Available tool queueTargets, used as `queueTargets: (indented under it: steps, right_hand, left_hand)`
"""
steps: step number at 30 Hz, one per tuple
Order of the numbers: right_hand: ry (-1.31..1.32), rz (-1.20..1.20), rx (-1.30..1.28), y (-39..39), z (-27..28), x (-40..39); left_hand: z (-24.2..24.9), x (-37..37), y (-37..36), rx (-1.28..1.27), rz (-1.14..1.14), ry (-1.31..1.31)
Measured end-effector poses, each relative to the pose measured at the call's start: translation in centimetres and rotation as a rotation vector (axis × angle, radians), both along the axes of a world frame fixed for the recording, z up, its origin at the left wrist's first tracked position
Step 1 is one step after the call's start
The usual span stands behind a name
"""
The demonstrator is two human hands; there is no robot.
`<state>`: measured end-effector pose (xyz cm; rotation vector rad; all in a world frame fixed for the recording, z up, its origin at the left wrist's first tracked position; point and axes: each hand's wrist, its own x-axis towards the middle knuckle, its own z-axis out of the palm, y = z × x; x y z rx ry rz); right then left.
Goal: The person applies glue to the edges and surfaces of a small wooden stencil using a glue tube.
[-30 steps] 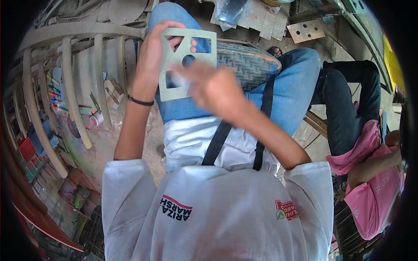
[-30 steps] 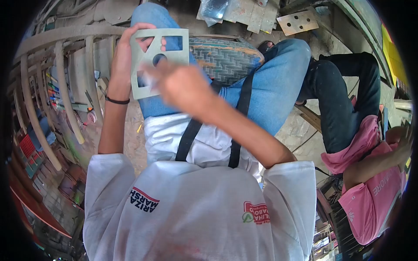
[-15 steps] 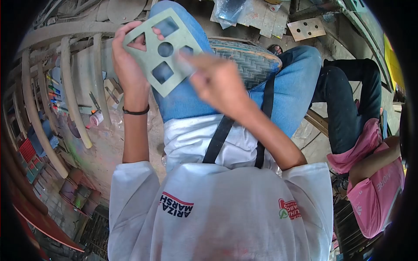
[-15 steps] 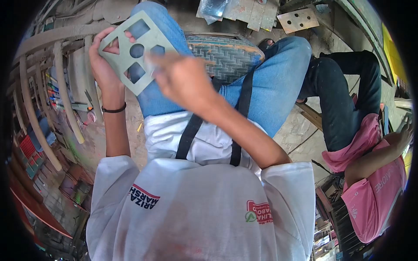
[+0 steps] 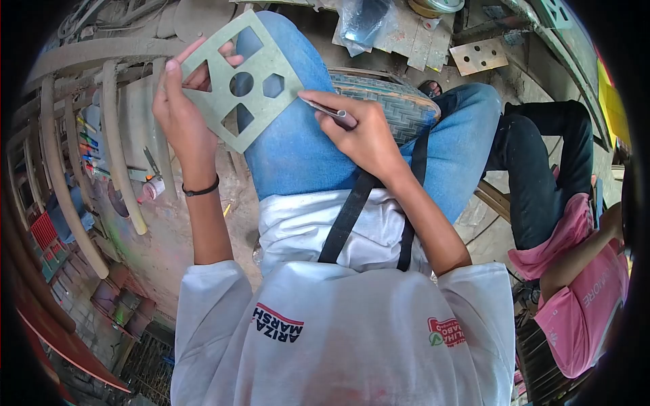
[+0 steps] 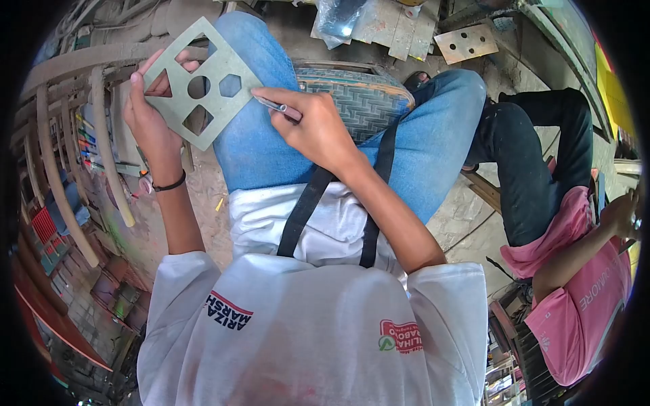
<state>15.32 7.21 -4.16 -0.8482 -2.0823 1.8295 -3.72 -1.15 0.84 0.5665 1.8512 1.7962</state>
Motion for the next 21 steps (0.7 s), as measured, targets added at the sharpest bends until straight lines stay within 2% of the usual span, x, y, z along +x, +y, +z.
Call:
queueTargets:
  steps: [9, 12, 18, 20, 21]
  right_hand:
    - [0.097, -0.004, 0.048, -0.4, 0.1, -1.9]
    - [0.141, -0.025, 0.023, -0.8, -0.2, -2.2]
    - [0.169, -0.129, -0.033, -0.4, -0.1, -1.3]
    - [0.193, -0.186, -0.060, 0.4, 0.3, -0.8]
    - [0.193, -0.181, -0.059, 0.6, 0.4, -0.6]
  left_hand:
    - [-0.9, -1.1, -1.1, 0.027, -0.134, -0.022]
    - [-1.3, -1.6, -1.6, -0.095, -0.156, -0.091]
    - [-2.6, -1.1, -2.1, -0.106, -0.114, -0.169]
    - [-3.1, -0.9, -2.1, 0.038, -0.010, -0.345]
    - [-3.4, -0.8, -2.1, 0.040, -0.005, -0.344]
